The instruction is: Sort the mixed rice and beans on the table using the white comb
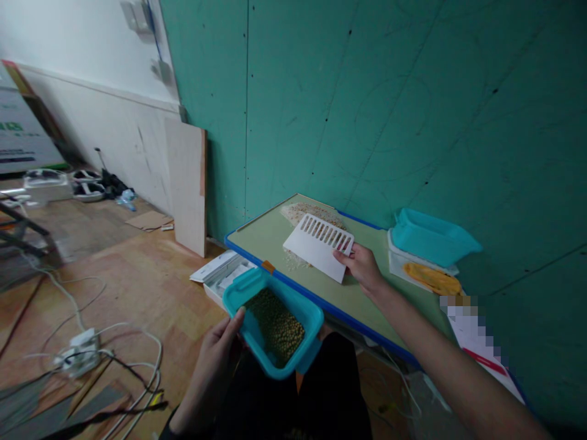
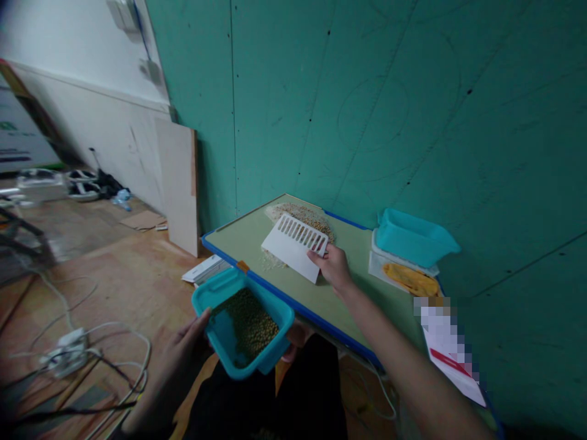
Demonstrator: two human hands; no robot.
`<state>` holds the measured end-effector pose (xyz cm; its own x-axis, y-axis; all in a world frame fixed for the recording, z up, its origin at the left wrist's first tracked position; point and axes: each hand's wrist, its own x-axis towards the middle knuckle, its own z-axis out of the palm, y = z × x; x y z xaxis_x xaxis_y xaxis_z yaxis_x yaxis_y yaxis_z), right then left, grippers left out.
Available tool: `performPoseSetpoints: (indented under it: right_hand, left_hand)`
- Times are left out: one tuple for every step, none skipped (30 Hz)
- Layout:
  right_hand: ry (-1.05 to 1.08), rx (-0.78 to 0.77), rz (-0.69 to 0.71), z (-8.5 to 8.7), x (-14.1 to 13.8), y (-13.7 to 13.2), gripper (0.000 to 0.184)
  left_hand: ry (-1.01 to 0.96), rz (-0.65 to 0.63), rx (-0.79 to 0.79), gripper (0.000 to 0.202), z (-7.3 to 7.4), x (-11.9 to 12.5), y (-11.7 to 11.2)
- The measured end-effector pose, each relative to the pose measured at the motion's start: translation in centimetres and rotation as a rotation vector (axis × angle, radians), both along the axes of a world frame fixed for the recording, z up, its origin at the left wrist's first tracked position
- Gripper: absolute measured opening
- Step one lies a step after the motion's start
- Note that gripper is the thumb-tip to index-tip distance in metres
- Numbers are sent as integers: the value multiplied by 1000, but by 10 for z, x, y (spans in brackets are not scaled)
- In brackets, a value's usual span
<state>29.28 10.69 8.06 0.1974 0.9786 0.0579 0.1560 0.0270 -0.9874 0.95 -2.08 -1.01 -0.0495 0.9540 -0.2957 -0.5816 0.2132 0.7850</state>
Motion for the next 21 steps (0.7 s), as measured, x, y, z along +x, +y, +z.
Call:
performPoseSetpoints:
  right_hand:
    - [7, -4, 6, 0, -2, -1, 57]
    - [12, -8, 13, 1, -3, -2, 57]
    - [15, -12, 19, 1, -4, -2, 58]
    - [15, -16, 24, 2, -5, -3, 58]
    - [14, -19, 26, 2, -6, -4, 58]
    - [13, -19, 28, 2, -7, -4, 59]
    - [12, -18, 30, 2, -7, -5, 59]
    - [14, -17, 32, 2, -7, -5, 60]
    - [17, -16, 33, 2, -8, -5, 60]
    - [22, -16, 33, 2, -8, -6, 61]
    - [27, -18, 33, 2, -8, -6, 61]
    - [32, -21, 31, 2, -7, -7, 62]
    - [35, -23, 29, 3, -6, -8, 62]
    - [35, -20, 26, 4, -4, -10, 62]
    - [32, -13, 23, 5, -2, -12, 61]
    - [24, -5, 20, 7, 2, -16, 61]
    - [11, 2, 13, 8, 6, -20, 61]
    - [-3, 7, 4, 10, 11, -25, 60]
    - [-16, 11, -7, 11, 17, -31, 60]
    - [-29, 14, -20, 12, 23, -37, 60]
    - [-40, 16, -33, 13, 30, -43, 60]
  left_hand:
    - [10, -1, 1, 38, 0, 0, 0]
    - [20, 1, 4, 39, 0, 0, 0]
    - [27, 4, 5, 40, 0, 0, 0]
    - [31, 6, 4, 41, 0, 0, 0]
    - [32, 10, -1, 40, 0, 0, 0]
    - [28, 15, -4, 39, 1, 0, 0]
    - [22, 19, -7, 38, 1, 0, 0]
    - [15, 20, -8, 37, 1, 0, 0]
    - [8, 22, -8, 36, 1, 0, 0]
    - [1, 23, -6, 36, 1, 0, 0]
    - [-3, 22, -6, 36, -1, 0, 1]
    - [-3, 19, -5, 36, -2, 0, 1]
    - [2, 13, -5, 36, -4, 0, 1]
    - [8, 6, -2, 36, -6, -1, 2]
    - [13, -4, 1, 35, -7, -1, 2]
    - [17, -13, 5, 36, -8, -1, 1]
    - [18, -21, 8, 36, -8, 0, 1]
    - [16, -25, 8, 37, -8, 0, 0]
    - [15, -29, 4, 37, -6, 1, -1]
    - [18, -34, 1, 38, -4, 2, -2]
    - [25, -38, -3, 38, -2, 3, -2]
